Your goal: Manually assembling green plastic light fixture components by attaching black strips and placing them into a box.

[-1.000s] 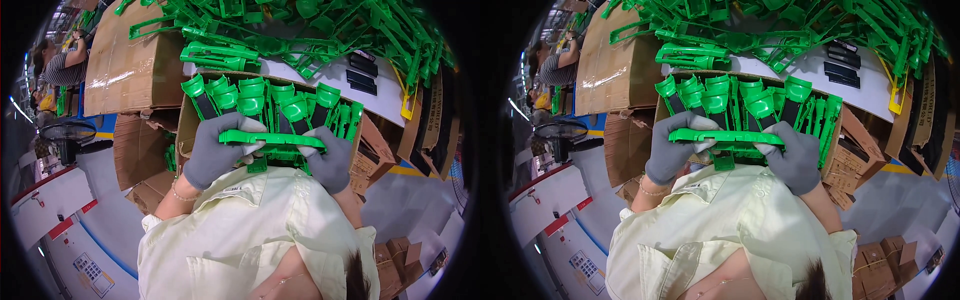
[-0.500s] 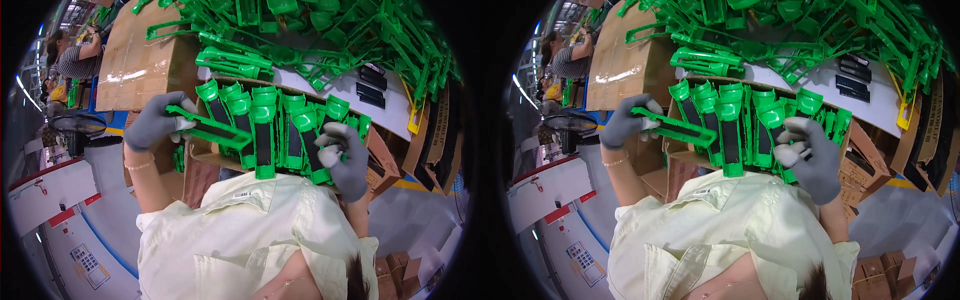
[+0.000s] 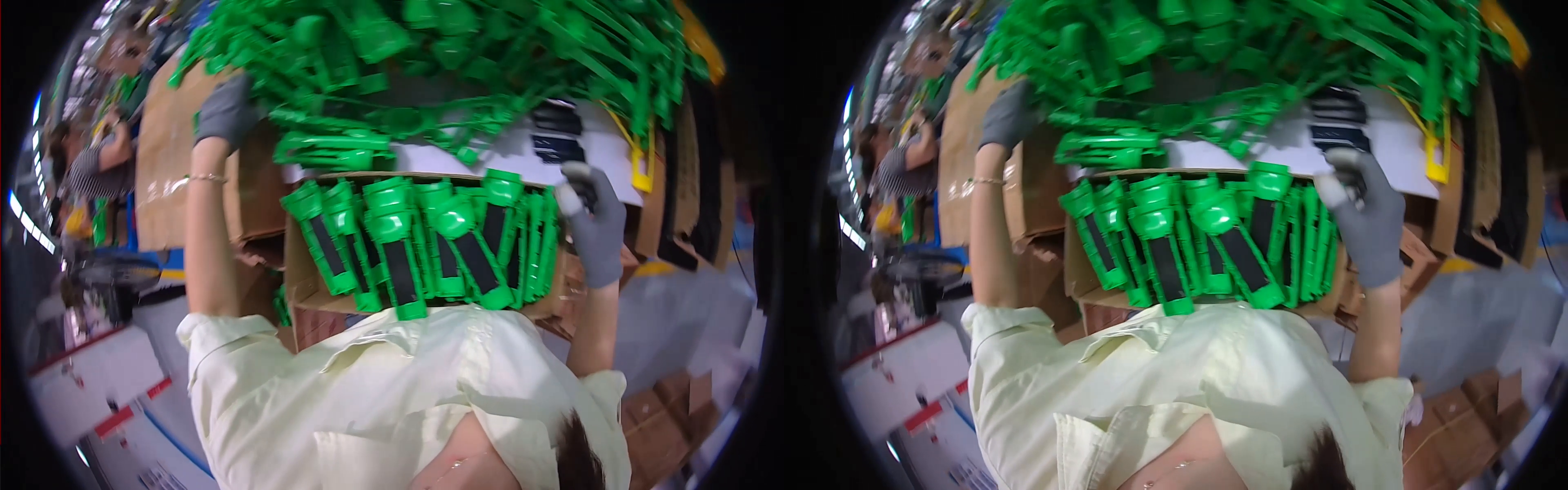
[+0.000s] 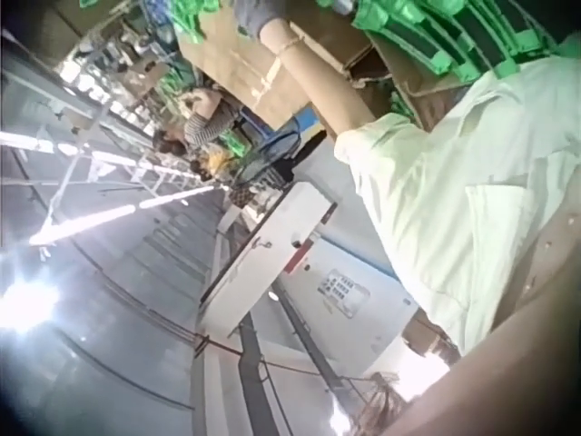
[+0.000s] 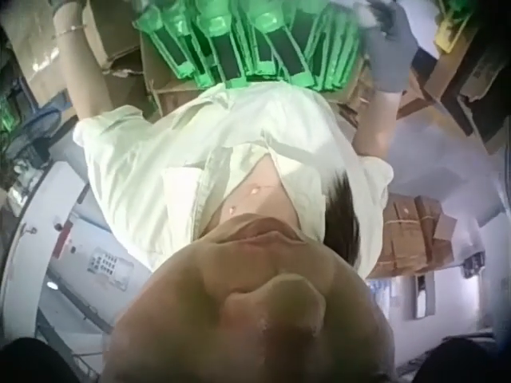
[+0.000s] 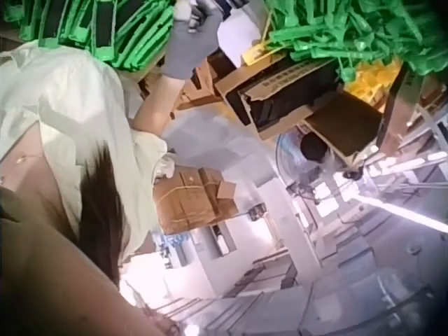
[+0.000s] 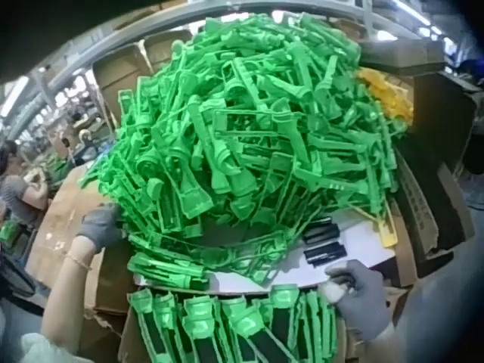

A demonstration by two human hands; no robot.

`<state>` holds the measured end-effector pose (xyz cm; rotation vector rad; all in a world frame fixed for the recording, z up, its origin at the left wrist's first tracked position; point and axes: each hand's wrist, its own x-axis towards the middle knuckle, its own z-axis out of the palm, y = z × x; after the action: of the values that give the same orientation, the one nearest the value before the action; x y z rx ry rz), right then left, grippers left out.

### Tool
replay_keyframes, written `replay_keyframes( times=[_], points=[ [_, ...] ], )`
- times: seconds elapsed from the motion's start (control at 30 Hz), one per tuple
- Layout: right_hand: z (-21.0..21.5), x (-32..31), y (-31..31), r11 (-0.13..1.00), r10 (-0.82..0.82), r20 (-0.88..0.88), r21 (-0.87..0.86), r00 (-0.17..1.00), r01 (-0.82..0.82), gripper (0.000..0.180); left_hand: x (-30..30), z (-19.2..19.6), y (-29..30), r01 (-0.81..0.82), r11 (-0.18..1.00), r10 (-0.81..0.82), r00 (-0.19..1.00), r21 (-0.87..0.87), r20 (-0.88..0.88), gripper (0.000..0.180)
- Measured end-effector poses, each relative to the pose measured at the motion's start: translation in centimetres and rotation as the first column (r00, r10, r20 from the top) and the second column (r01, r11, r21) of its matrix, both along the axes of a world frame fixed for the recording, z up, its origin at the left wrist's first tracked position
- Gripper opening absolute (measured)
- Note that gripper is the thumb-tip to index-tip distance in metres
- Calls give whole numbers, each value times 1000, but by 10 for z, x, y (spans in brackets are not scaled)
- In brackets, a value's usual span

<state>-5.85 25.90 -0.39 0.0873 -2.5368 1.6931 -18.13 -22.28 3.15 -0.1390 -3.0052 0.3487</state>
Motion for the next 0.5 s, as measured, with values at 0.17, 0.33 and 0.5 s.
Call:
replay_keyframes(
  times=[0.17,0.33,0.5],
  points=[
    [-12,-28,58,961,-232,217,200,948,189,22,-14,-6,-4,86,993,-71,982,-79,173,34],
    [-41,-58,70,931,-79,100,363,992,38,24,6,-27,-5,366,910,-393,911,-196,-126,35],
    [-63,-87,68,558,267,24,811,963,-175,31,15,-37,-31,285,951,-297,951,-123,-92,37]
  ],
)
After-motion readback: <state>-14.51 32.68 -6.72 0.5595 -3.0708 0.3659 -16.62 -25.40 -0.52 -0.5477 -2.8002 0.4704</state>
